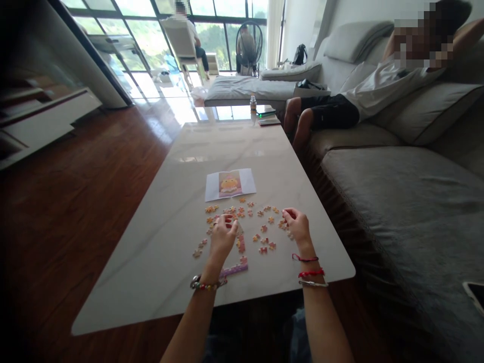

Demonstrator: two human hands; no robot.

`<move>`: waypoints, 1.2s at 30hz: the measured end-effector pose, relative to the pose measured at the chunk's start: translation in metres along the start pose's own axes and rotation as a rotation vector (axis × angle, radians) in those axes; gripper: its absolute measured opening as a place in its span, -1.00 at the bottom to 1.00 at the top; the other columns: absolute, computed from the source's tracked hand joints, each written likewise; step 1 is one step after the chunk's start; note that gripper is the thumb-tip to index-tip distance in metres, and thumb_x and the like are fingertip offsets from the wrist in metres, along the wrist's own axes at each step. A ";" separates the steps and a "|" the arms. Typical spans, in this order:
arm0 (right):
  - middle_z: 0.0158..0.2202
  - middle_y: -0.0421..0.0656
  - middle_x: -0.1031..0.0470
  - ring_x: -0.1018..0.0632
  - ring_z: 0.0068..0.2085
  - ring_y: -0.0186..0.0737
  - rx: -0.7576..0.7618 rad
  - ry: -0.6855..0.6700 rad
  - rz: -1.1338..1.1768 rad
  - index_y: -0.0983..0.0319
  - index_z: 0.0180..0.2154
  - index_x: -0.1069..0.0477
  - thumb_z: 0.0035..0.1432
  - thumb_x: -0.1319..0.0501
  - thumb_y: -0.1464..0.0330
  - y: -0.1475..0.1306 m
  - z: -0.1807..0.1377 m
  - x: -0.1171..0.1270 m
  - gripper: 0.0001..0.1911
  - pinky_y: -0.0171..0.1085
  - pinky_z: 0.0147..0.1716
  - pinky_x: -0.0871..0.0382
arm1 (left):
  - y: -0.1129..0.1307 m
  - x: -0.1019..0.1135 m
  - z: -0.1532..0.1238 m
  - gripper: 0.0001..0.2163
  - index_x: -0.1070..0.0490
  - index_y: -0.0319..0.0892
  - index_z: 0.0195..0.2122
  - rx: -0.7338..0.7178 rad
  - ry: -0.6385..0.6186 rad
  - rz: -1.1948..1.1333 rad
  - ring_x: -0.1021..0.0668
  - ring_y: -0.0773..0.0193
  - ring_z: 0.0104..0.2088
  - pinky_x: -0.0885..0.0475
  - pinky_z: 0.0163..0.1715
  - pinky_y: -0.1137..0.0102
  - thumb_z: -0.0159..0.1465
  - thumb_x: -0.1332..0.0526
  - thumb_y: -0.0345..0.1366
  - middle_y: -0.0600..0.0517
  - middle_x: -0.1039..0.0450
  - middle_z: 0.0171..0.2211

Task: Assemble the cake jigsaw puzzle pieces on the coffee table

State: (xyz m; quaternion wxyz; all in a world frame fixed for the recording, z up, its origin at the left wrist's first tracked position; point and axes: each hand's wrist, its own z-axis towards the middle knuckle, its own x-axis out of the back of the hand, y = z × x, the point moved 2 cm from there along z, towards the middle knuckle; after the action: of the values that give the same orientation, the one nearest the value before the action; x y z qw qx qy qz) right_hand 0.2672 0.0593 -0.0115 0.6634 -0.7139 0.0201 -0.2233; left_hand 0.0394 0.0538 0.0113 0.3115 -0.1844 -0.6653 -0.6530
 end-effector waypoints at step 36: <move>-0.26 -0.06 -0.41 -0.45 -0.31 -0.29 0.387 -0.467 -0.758 0.28 -0.33 -0.43 -0.01 -0.15 0.45 -0.027 0.029 -0.175 -0.85 -0.37 -0.27 -0.24 | -0.077 0.044 0.030 -0.79 -0.35 -0.19 -0.20 0.074 0.052 0.223 -0.42 0.28 -0.24 -0.32 -0.16 0.38 0.16 -0.04 -0.40 -0.05 -0.33 -0.21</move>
State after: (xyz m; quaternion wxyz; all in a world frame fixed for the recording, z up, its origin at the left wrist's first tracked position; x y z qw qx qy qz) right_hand 0.1130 0.1468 -0.0374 0.6428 -0.5654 -0.4326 -0.2827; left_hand -0.0481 0.0702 -0.0166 0.4059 -0.2286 -0.6559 -0.5939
